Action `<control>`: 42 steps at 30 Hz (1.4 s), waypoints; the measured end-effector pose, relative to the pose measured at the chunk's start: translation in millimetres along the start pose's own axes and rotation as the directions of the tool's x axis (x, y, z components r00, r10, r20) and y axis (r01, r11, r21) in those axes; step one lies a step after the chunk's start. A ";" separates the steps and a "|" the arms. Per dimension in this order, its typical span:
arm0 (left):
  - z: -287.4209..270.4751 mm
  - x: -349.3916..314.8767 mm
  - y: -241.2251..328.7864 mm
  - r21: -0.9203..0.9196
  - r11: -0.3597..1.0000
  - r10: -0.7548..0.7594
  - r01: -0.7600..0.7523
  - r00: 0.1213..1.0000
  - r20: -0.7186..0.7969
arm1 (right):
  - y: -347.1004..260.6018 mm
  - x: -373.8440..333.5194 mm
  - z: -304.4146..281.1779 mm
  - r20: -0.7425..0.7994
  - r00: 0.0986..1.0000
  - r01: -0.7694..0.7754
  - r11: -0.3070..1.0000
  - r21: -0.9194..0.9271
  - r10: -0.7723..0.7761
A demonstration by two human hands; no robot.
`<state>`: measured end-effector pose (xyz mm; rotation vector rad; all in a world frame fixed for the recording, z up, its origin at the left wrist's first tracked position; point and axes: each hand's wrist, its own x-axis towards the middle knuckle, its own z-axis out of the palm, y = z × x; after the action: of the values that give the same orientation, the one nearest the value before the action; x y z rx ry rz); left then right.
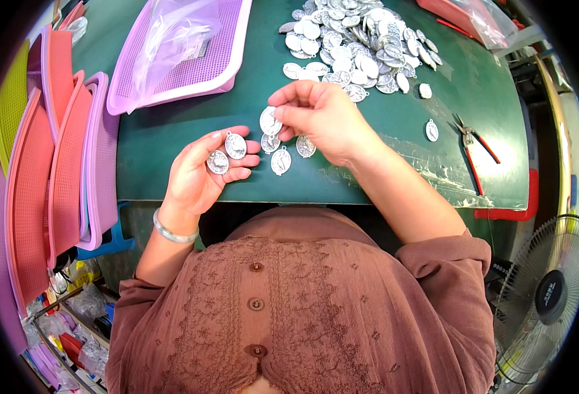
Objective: The person picks up small silver-colored metal charms from a table, turns them over, and inspects them by hand. The person repeatedly handles multiple charms, comparing them and placing some back on the table while continuing to examine others.
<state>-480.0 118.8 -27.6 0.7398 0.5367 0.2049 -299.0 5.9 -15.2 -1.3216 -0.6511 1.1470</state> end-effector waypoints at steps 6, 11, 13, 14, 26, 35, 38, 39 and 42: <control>-0.6 -1.4 0.7 0.001 1.000 0.003 -0.003 1.000 0.023 | 6.1 -2.6 13.6 0.043 0.999 -0.036 0.998 0.058 0.033; -0.5 -3.4 1.1 0.011 1.000 0.003 -0.003 1.000 0.014 | 7.8 -3.5 15.5 0.042 0.999 -0.029 0.999 0.036 0.027; 0.2 -4.2 1.1 0.014 1.000 0.004 -0.004 1.000 0.007 | 8.1 -4.1 16.0 0.043 0.999 -0.032 0.999 0.029 0.030; 1.0 -4.5 1.4 0.014 1.000 0.004 -0.004 1.000 0.004 | 8.3 -4.3 16.1 0.045 0.998 -0.034 0.999 0.028 0.033; 2.0 -6.2 1.1 0.026 1.000 0.002 -0.002 1.000 0.005 | 7.3 -6.0 18.1 0.065 0.995 -0.075 0.996 0.047 0.072; 2.1 -6.5 0.5 0.040 0.999 -0.007 0.007 1.000 -0.002 | 8.0 -6.8 18.5 0.075 0.994 -0.085 0.995 0.045 0.081; 2.5 -6.6 0.8 0.047 0.999 -0.009 0.009 1.000 -0.010 | 8.6 -7.0 18.6 0.080 0.994 -0.075 0.997 0.035 0.072; 2.6 -6.7 0.7 0.047 0.999 -0.009 0.010 1.000 -0.015 | 8.9 -7.0 18.6 0.083 0.994 -0.070 0.997 0.033 0.067; 1.2 -6.9 0.2 0.044 0.999 -0.006 0.007 1.000 -0.019 | 7.9 -6.8 19.5 0.089 0.994 -0.070 0.997 0.020 0.068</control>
<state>-485.2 115.8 -24.0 0.7797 0.5626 0.1948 -321.0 6.5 -17.3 -1.2883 -0.6586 1.2711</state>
